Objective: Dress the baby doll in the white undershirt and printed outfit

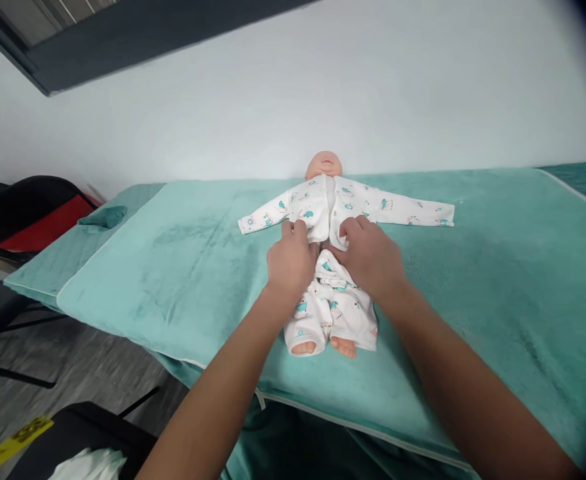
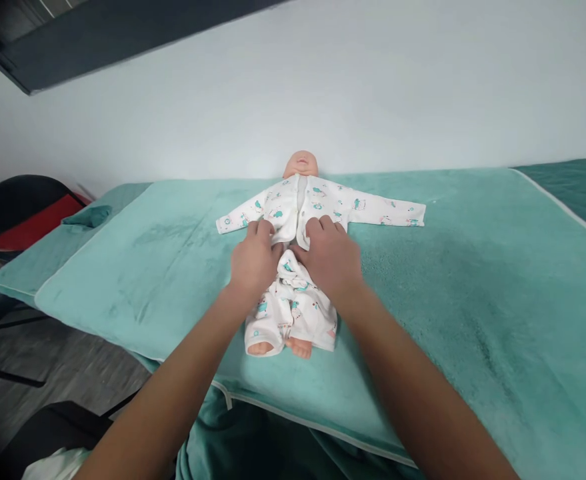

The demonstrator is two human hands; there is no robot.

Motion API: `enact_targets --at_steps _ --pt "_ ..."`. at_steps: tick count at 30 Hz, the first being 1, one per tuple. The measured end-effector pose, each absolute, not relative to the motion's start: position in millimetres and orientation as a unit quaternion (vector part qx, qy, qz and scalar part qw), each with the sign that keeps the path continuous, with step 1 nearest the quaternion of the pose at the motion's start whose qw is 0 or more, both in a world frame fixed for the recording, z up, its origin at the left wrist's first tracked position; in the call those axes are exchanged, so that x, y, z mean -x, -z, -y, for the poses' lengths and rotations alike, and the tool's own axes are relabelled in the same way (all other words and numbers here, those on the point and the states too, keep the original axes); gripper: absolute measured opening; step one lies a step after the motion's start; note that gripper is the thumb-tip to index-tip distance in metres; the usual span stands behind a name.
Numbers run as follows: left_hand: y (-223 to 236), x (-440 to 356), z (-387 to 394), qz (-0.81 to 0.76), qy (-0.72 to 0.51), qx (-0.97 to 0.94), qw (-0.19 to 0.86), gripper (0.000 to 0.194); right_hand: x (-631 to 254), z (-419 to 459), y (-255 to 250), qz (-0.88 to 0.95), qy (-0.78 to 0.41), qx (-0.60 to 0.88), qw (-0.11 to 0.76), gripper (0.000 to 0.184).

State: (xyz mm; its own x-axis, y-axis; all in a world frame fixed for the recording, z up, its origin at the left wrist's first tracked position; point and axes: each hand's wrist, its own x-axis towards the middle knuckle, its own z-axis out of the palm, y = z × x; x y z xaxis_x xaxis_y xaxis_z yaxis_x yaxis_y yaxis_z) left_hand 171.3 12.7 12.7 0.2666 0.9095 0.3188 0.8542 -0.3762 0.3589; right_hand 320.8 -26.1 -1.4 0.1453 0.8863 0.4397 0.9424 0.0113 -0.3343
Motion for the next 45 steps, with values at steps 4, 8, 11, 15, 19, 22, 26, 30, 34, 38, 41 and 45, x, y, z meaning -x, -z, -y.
enact_targets --at_steps 4,8,11,15,19,22,26,30,34,38,41,45 --pt "-2.1 -156.8 -22.5 -0.567 -0.398 -0.708 0.141 0.027 -316.8 27.3 -1.2 0.633 0.067 0.713 0.293 0.012" --pt "27.5 -128.1 -46.0 -0.57 -0.572 -0.484 0.337 0.027 -329.5 16.4 -2.4 0.569 -0.047 0.695 0.437 0.027" --pt "49.1 -108.1 -56.8 -0.582 -0.647 -0.372 0.323 0.011 -367.4 15.1 4.7 0.449 -0.11 0.675 0.575 0.03" --pt "58.1 -96.9 -53.2 -0.52 -0.634 -0.43 0.377 0.015 -434.7 38.6 27.8 0.305 -0.01 0.778 0.55 0.023" --pt "52.1 -93.1 -41.5 -0.448 -0.53 -0.533 0.483 0.021 -444.5 60.2 44.6 0.287 0.034 0.827 0.482 0.015" --pt "48.7 -87.7 -34.3 -0.419 -0.458 -0.622 0.478 0.021 -407.3 60.2 44.0 0.45 -0.084 0.727 0.511 0.02" --pt "49.2 -81.5 -29.9 -0.38 -0.424 -0.669 0.478 0.021 -368.9 57.4 36.5 0.616 -0.256 0.577 0.472 0.015" --pt "51.2 -80.0 -30.0 -0.371 -0.408 -0.695 0.461 0.02 -373.7 62.7 33.5 0.636 -0.3 0.536 0.467 0.015" --pt "54.5 -81.4 -32.2 -0.36 -0.412 -0.74 0.391 0.022 -383.4 68.0 31.4 0.66 -0.33 0.512 0.439 0.016" --pt "58.5 -83.8 -33.6 -0.397 -0.369 -0.807 0.236 0.034 -384.3 70.2 31.3 0.671 -0.363 0.496 0.416 0.021" --pt "61.3 -84.4 -34.9 -0.438 -0.334 -0.821 0.149 0.028 -384.4 70.0 34.2 0.666 -0.371 0.494 0.417 0.023" --pt "65.8 -82.3 -38.9 -0.497 -0.37 -0.782 0.068 0.025 -383.5 70.0 37.1 0.652 -0.369 0.504 0.43 0.024"
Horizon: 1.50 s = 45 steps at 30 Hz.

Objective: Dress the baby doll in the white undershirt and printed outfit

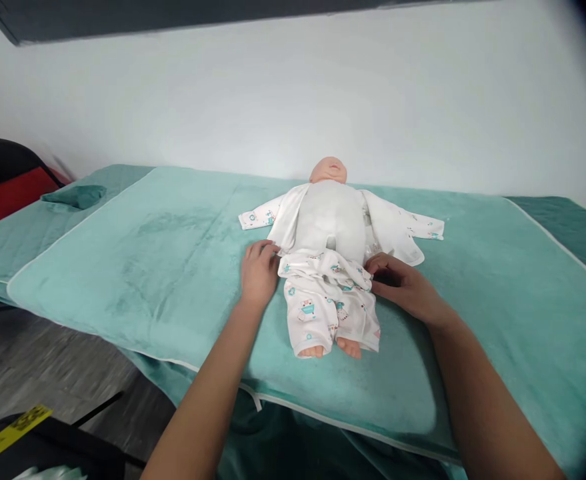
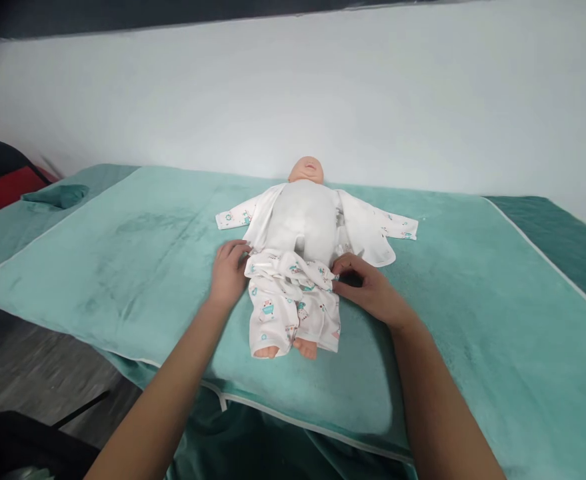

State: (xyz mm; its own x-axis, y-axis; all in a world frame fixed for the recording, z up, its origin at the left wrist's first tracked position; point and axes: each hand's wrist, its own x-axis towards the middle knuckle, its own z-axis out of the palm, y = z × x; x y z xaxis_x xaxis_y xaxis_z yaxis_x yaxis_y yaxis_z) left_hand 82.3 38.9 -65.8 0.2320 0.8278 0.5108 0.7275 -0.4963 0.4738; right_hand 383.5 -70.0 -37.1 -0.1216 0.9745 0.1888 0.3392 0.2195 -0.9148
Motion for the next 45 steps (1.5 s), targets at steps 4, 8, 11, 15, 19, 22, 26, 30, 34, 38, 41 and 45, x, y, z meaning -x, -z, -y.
enact_targets --at_steps 4,8,11,15,19,22,26,30,34,38,41,45 --pt "68.7 -79.4 -40.7 -0.538 -0.386 -0.749 0.024 0.028 -381.0 71.3 37.3 0.663 -0.314 0.522 0.435 0.024" --pt "65.2 -79.6 -33.9 -0.522 -0.419 -0.743 0.019 0.031 -376.8 70.6 39.3 0.664 -0.241 0.536 0.463 0.023" --pt "58.1 -83.4 -26.1 -0.443 -0.448 -0.773 0.077 0.027 -372.6 67.5 42.3 0.64 -0.193 0.557 0.493 0.02" --pt "49.3 -89.9 -20.5 -0.355 -0.444 -0.793 0.22 0.026 -367.8 61.1 44.0 0.62 -0.149 0.588 0.497 0.014" --pt "48.3 -91.1 -20.9 -0.375 -0.434 -0.743 0.344 0.026 -364.2 55.6 42.5 0.604 -0.135 0.636 0.461 0.01" --pt "48.7 -89.6 -21.3 -0.411 -0.443 -0.668 0.435 0.023 -363.1 53.2 43.0 0.595 -0.125 0.649 0.458 0.008" --pt "44.0 -86.4 -20.9 -0.41 -0.417 -0.59 0.556 0.02 -364.7 50.6 48.2 0.581 -0.112 0.659 0.464 0.009" --pt "39.2 -80.8 -19.4 -0.367 -0.344 -0.586 0.635 0.026 -367.3 48.1 52.2 0.549 -0.099 0.684 0.47 0.012" --pt "33.2 -77.7 -16.8 -0.338 -0.27 -0.591 0.681 0.033 -368.1 46.9 51.3 0.526 -0.121 0.697 0.472 0.015" --pt "23.4 -80.7 -14.3 -0.35 -0.253 -0.63 0.646 0.037 -367.5 47.8 49.2 0.552 -0.183 0.658 0.479 0.018" --pt "22.0 -83.2 -13.2 -0.364 -0.237 -0.642 0.632 0.036 -366.8 48.8 48.6 0.559 -0.221 0.63 0.492 0.022" --pt "30.6 -83.1 -9.8 -0.376 -0.257 -0.634 0.625 0.023 -366.2 49.4 47.8 0.548 -0.25 0.603 0.523 0.022"
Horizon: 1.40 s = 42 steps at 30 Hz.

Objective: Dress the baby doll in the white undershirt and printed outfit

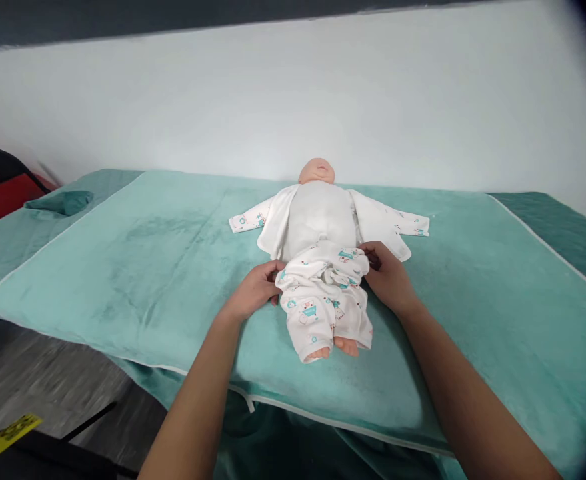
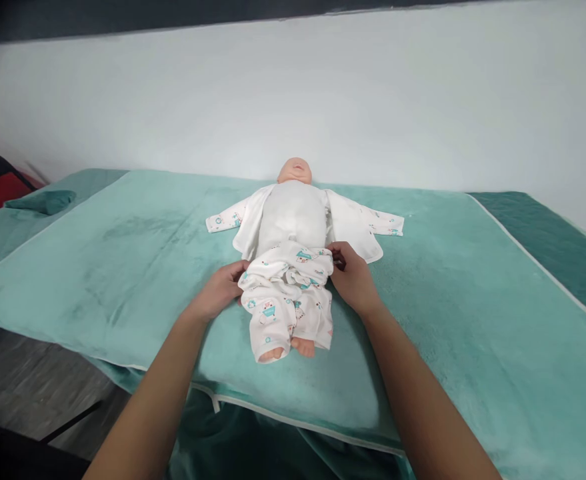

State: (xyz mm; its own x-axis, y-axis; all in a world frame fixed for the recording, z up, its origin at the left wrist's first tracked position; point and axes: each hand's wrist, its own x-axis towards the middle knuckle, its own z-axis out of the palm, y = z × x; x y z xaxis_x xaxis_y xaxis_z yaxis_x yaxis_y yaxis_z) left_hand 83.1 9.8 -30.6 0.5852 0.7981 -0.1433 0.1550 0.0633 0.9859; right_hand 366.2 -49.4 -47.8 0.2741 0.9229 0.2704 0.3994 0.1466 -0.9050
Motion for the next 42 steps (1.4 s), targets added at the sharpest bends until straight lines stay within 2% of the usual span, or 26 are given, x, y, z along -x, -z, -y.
enact_targets --at_steps 12,15,17,20,24,27,33,39,42 --pt "50.0 -105.9 -9.7 -0.426 -0.517 -0.617 0.413 0.022 -370.2 45.5 56.2 0.522 -0.293 0.591 0.541 0.016" --pt "45.9 -115.9 -10.1 -0.458 -0.537 -0.634 0.314 0.024 -369.9 45.0 55.2 0.509 -0.311 0.584 0.552 0.015" --pt "43.0 -118.4 -10.1 -0.462 -0.524 -0.657 0.284 0.029 -369.3 45.2 53.3 0.497 -0.32 0.58 0.56 0.014" --pt "40.2 -114.5 -11.2 -0.412 -0.496 -0.672 0.365 0.037 -368.3 46.3 50.3 0.489 -0.326 0.579 0.565 0.014" --pt "40.3 -105.8 -12.6 -0.385 -0.485 -0.6 0.507 0.023 -367.5 47.7 48.2 0.497 -0.311 0.585 0.561 0.021" --pt "40.9 -104.3 -11.2 -0.388 -0.478 -0.579 0.535 0.017 -367.3 48.1 47.8 0.518 -0.296 0.579 0.556 0.022" --pt "42.0 -101.6 -7.7 -0.38 -0.45 -0.631 0.504 0.014 -369.1 48.4 48.2 0.552 -0.256 0.57 0.552 0.016" --pt "39.1 -102.6 -6.6 -0.353 -0.516 -0.708 0.329 0.008 -370.0 48.4 47.7 0.585 -0.164 0.57 0.554 0.012" --pt "33.0 -110.8 -10.7 -0.358 -0.522 -0.707 0.315 0.011 -369.6 47.0 47.7 0.591 -0.131 0.558 0.567 0.01"
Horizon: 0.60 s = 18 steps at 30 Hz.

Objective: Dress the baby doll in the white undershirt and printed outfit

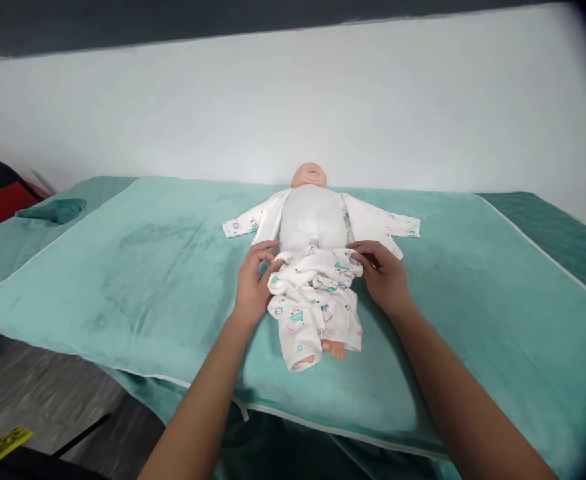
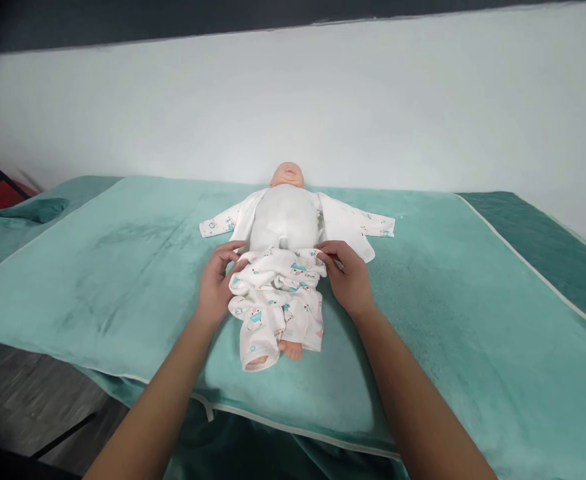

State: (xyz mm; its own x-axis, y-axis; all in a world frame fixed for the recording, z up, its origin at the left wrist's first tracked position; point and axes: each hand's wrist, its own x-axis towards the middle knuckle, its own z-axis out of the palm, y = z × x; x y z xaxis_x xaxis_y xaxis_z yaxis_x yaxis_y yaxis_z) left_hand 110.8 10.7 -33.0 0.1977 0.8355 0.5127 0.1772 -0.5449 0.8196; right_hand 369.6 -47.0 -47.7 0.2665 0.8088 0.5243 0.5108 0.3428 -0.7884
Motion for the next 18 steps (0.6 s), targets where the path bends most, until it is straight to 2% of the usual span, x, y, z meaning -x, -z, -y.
enact_targets --at_steps 6,11,14,18 --pt "12.5 -131.4 -46.7 -0.411 -0.484 -0.676 0.373 0.014 -366.1 28.6 44.1 0.585 -0.098 0.559 0.58 0.012" --pt "0.1 -147.9 -86.5 -0.514 -0.47 -0.676 0.241 0.014 -374.3 -14.0 28.2 0.53 -0.075 0.659 0.528 0.012" --pt "9.0 -154.6 -102.9 -0.526 -0.484 -0.658 0.238 0.014 -382.3 -41.2 28.1 0.489 -0.154 0.672 0.534 0.016" --pt "29.3 -147.5 -105.3 -0.494 -0.462 -0.658 0.33 0.015 -386.4 -48.7 39.9 0.433 -0.308 0.613 0.585 0.027"
